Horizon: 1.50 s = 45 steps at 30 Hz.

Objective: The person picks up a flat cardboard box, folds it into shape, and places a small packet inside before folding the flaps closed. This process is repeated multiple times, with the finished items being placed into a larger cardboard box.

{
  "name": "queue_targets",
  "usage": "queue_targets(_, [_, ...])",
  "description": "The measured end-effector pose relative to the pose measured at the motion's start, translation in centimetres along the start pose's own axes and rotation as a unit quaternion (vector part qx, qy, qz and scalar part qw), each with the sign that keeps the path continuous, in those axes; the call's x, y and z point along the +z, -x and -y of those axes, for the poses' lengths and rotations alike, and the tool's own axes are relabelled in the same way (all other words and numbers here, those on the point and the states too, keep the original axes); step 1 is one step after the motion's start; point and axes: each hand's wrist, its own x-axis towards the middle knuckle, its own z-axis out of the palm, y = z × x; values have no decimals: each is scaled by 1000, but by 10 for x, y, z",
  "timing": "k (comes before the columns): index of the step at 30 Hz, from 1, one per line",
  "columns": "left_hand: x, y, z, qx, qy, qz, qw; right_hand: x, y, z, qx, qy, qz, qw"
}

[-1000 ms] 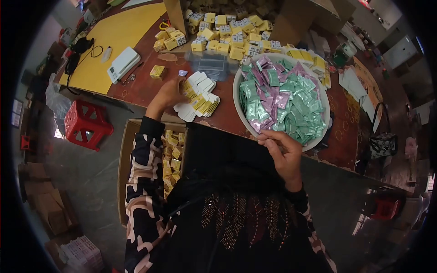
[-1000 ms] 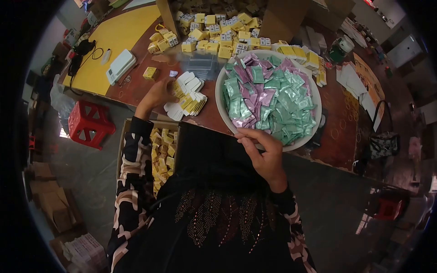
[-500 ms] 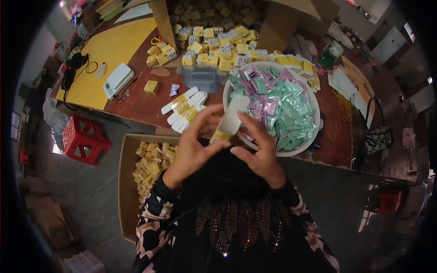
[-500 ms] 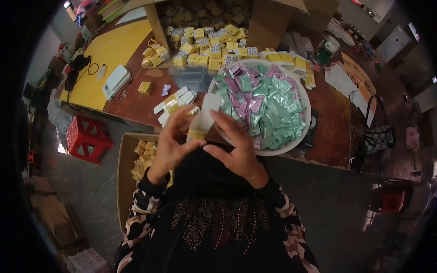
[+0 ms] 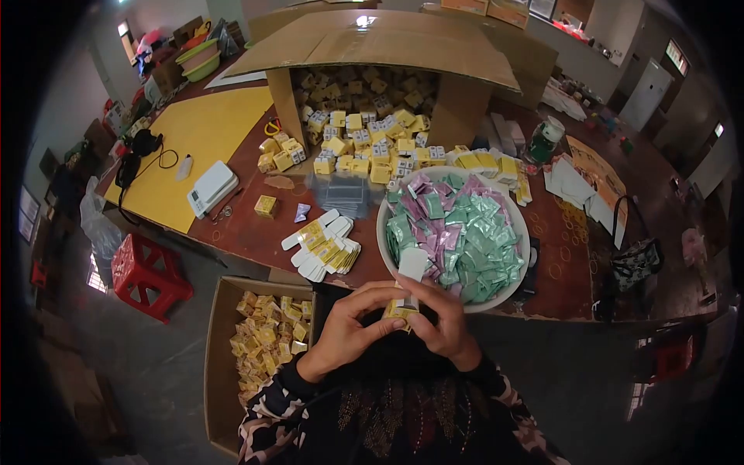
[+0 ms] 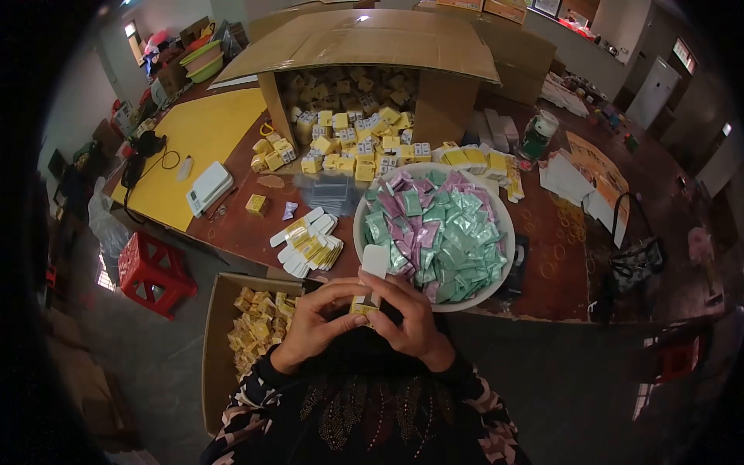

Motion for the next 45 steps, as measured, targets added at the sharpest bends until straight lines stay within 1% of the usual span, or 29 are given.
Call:
queue_targets(1, [0,1,0,-1,0,0,1000,-2,1,0,1,0,0,1000])
queue_targets(3, [0,2,1,0,62,12,998,-4,3,-1,-19,62,13,998])
queue_targets(4, [0,2,2,-3,64,11,998,-4,2,-2,-16,60,14,998])
queue_targets(6, [2,2,5,-4,81,3,997,-2,1,-4,-66,87,-13,994])
queue_targets(9, [6,0,15,6,117,-20,993,-5,-4,-6,-101,87,-12,991])
queue_targets(11, [11,0,13,-18,150,-34,988,-2,2,-9,-83,55,-46,994])
queue_targets(12, [12,-2,12,-20,170,-47,984,2,5,-7,-52,18,-78,995])
queue_targets(14, [10,-4,14,-43,184,-40,981,3,5,-6,-34,-4,-82,996])
queue_targets(15, [9,-5,14,-34,182,-38,982,2,2,-8,-30,-22,-85,996])
queue_targets(16, [9,-6,15,-23,180,-34,983,-3,1,-16,-78,17,-54,995])
queue_targets(17, [10,-7,14,-25,181,-34,983,-4,0,-17,-75,17,-54,996])
queue_targets(19, [13,-7,12,-30,151,-55,987,-6,1,-19,-71,-46,-37,996])
queue_targets(20, [14,-6,12,-34,152,-56,986,-7,0,-19,-68,-47,-37,996])
queue_targets(23, [17,-6,14,-24,121,-71,990,-5,2,-19,-48,-32,-37,998])
queue_targets(25, [19,-8,14,-1,89,-82,993,-4,4,-19,-7,-59,-30,998])
queue_targets(26, [19,-7,13,-3,90,-82,993,-2,5,-19,-4,-59,-31,998])
queue_targets(28, [20,-7,12,-8,33,-78,996,0,6,-20,6,-95,-57,994])
queue_targets(29, [20,-7,11,-8,34,-78,996,1,6,-19,8,-94,-56,994])
queue_targets(31, [20,-7,11,-23,3,-59,998,4,6,-18,53,-192,-96,975])
queue_targets(32, [20,-6,11,-23,3,-59,998,3,5,-17,54,-192,-96,975])
queue_targets(34, [20,-5,11,-61,15,-58,996,0,5,-16,94,-253,-91,959])
queue_targets(38, [20,-5,10,-52,3,-46,998,1,6,-14,133,-265,-99,950])
queue_targets(41, [22,-3,10,-70,31,-54,996,1,7,-19,106,-253,-89,958])
queue_targets(43, [25,-3,11,-39,85,-80,992,-2,7,-24,-1,-147,-69,987])
queue_targets(44, [25,-3,10,-39,86,-80,992,-2,7,-24,0,-147,-68,987])
queue_targets(45, [25,-2,10,-33,93,-71,993,-2,6,-25,-31,-106,-69,991])
